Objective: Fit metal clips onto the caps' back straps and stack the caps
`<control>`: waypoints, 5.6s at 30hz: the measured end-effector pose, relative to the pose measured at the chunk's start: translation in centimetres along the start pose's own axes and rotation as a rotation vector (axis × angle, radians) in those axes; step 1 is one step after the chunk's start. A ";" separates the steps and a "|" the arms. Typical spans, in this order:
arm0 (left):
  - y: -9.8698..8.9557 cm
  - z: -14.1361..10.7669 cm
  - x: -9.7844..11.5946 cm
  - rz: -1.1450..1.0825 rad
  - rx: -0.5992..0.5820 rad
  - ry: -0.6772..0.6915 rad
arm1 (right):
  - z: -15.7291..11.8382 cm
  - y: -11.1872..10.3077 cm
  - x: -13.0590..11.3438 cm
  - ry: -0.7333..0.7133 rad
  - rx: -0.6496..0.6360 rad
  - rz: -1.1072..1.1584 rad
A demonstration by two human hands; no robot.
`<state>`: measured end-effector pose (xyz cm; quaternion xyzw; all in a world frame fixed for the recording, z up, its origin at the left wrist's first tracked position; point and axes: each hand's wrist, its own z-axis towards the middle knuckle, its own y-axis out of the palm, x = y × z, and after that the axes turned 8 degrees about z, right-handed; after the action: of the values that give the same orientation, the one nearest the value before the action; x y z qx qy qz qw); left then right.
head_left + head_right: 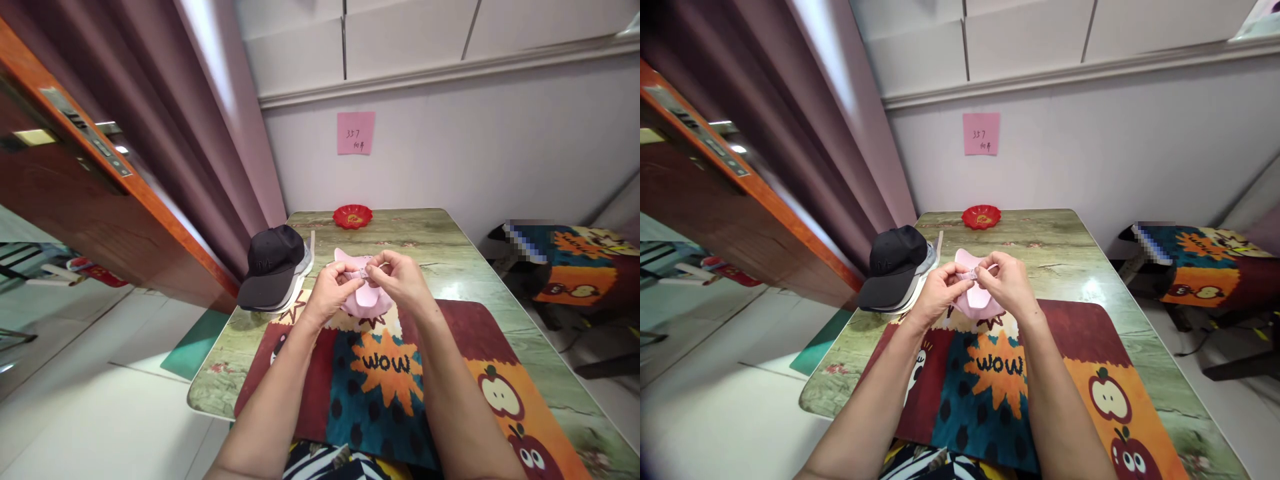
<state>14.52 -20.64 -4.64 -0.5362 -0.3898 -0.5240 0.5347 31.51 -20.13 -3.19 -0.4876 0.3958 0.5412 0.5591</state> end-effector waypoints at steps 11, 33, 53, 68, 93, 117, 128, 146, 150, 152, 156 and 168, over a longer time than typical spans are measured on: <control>0.3 0.0 -0.3 0.224 0.069 0.241 | 0.0 -0.1 -0.3 0.008 0.025 -0.079; 0.2 -0.1 -0.9 0.319 0.123 0.323 | 0.1 -0.9 0.0 -0.036 -0.086 -0.002; 0.2 -0.2 -1.0 0.315 0.152 0.320 | 0.3 -1.7 0.9 -0.084 -0.177 0.023; 0.5 -0.7 -0.5 0.351 0.205 0.336 | 0.3 -1.1 1.0 -0.067 -0.162 0.021; 0.8 -0.8 -0.9 0.593 0.236 0.468 | 0.5 -0.6 0.7 -0.021 -0.057 -0.039; 1.3 -0.6 -0.1 0.810 0.213 0.602 | 0.6 -1.4 0.7 0.060 -0.117 -0.063; 1.1 -0.5 -0.3 0.818 0.179 0.681 | 0.9 -2.0 1.5 0.020 -0.186 -0.005; 1.1 -0.7 0.1 0.786 0.131 0.691 | 0.5 -2.7 1.2 -0.031 -0.251 -0.063; 1.1 -0.7 0.0 0.802 0.122 0.689 | 0.5 -2.8 1.2 -0.036 -0.281 -0.076; 1.1 -0.6 -0.1 0.808 0.113 0.688 | 0.5 -2.9 1.1 -0.039 -0.285 -0.076; 1.1 -0.5 0.1 0.768 0.102 0.700 | 0.4 -3.0 0.7 -0.052 -0.281 -0.045; 0.3 -1.1 -0.1 0.810 0.288 0.560 | 0.7 -0.9 1.4 -0.162 -0.140 -0.044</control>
<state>14.67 -21.72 -4.91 -0.4043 -0.0609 -0.3395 0.8471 32.51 -19.04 -4.28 -0.4888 0.2997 0.5928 0.5656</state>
